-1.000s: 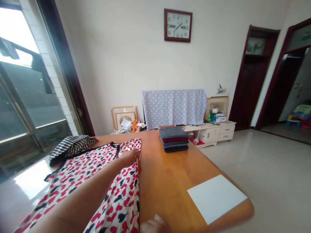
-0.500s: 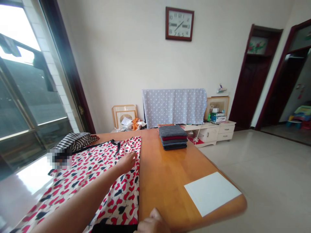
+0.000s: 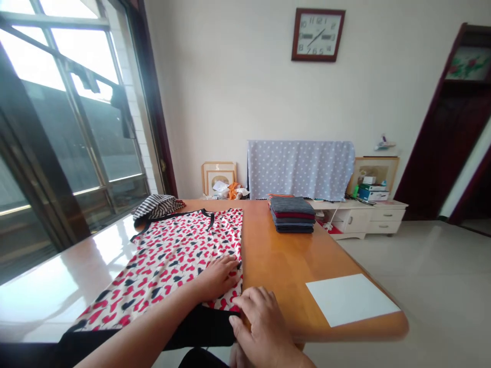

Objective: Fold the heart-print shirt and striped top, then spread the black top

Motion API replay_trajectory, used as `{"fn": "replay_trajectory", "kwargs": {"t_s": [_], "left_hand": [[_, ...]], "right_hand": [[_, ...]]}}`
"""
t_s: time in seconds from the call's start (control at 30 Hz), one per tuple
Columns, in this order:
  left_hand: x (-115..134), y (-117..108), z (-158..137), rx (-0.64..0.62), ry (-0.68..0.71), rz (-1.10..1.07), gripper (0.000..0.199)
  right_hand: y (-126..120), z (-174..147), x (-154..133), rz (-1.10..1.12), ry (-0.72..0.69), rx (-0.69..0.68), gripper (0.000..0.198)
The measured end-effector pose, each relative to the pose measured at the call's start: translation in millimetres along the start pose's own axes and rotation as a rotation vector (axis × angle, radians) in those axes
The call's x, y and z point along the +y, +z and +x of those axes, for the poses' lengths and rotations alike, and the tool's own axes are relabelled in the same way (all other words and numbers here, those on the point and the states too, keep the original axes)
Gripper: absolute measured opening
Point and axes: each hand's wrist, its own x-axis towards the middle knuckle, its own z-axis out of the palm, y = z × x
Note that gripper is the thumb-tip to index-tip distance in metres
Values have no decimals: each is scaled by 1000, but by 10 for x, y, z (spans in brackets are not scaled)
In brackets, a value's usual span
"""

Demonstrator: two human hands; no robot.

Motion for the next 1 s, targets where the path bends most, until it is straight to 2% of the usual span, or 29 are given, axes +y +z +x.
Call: {"fn": "replay_trajectory", "kwargs": {"t_s": [0.2, 0.53, 0.67, 0.77, 0.93, 1.0], "left_hand": [[66, 40, -147, 33, -16, -15, 56], [69, -132, -471, 122, 18, -137, 43], [-58, -225, -639, 116, -4, -237, 44], [-292, -356, -771, 175, -128, -287, 49], [-912, -680, -985, 377, -562, -407, 42], [-1204, -819, -1062, 427, -687, -411, 36]], "right_hand": [[44, -32, -84, -68, 68, -47, 12], [63, 13, -113, -113, 44, -85, 21], [165, 101, -66, -64, 37, -135, 26], [245, 220, 28, 25, 83, -170, 31], [305, 519, 154, 213, 149, -172, 38], [335, 660, 195, 270, 166, -168, 38]]}}
